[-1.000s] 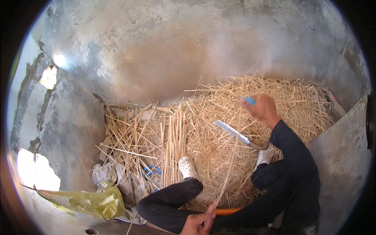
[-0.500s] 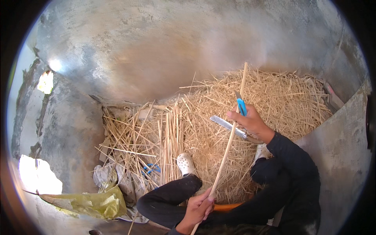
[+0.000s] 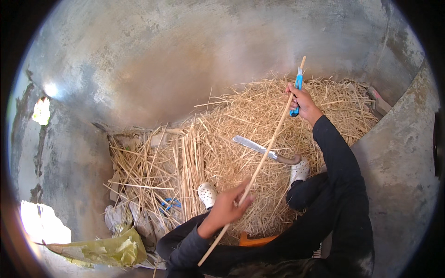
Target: The person sits on a floor covered with straw and uses a knife to shave thin strips off long bamboo sticks. They hold the stick in one hand and scrape the blade along its length, creating a pile of processed sticks and shavings.
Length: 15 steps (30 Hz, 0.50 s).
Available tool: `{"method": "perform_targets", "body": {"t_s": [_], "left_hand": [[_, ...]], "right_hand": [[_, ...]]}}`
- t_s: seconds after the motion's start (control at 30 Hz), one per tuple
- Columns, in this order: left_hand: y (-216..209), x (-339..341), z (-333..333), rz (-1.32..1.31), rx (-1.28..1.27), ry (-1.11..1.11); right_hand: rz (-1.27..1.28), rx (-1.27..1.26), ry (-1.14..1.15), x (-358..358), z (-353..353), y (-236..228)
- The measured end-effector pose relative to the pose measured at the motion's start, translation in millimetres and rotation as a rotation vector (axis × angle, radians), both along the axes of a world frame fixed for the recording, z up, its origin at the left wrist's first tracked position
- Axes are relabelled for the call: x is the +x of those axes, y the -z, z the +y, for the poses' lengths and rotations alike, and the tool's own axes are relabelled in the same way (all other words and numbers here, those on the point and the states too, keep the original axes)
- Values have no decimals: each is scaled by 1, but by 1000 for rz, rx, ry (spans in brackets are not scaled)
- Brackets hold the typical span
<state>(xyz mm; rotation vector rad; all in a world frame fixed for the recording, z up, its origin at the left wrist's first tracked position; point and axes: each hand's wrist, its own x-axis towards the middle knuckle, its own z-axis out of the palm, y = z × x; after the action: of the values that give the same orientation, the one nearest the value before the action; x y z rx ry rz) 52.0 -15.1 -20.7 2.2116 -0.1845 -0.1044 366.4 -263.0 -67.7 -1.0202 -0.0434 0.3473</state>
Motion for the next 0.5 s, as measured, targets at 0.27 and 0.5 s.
{"method": "perform_targets", "body": {"t_s": [0.27,0.5], "left_hand": [[-50,-45,33,-226,623,65],[-69,-27,41,-235,562,93]], "right_hand": [[-85,-64,-169,-44,21,-22],[-158,-39,-319,-89,57,-64]]}}
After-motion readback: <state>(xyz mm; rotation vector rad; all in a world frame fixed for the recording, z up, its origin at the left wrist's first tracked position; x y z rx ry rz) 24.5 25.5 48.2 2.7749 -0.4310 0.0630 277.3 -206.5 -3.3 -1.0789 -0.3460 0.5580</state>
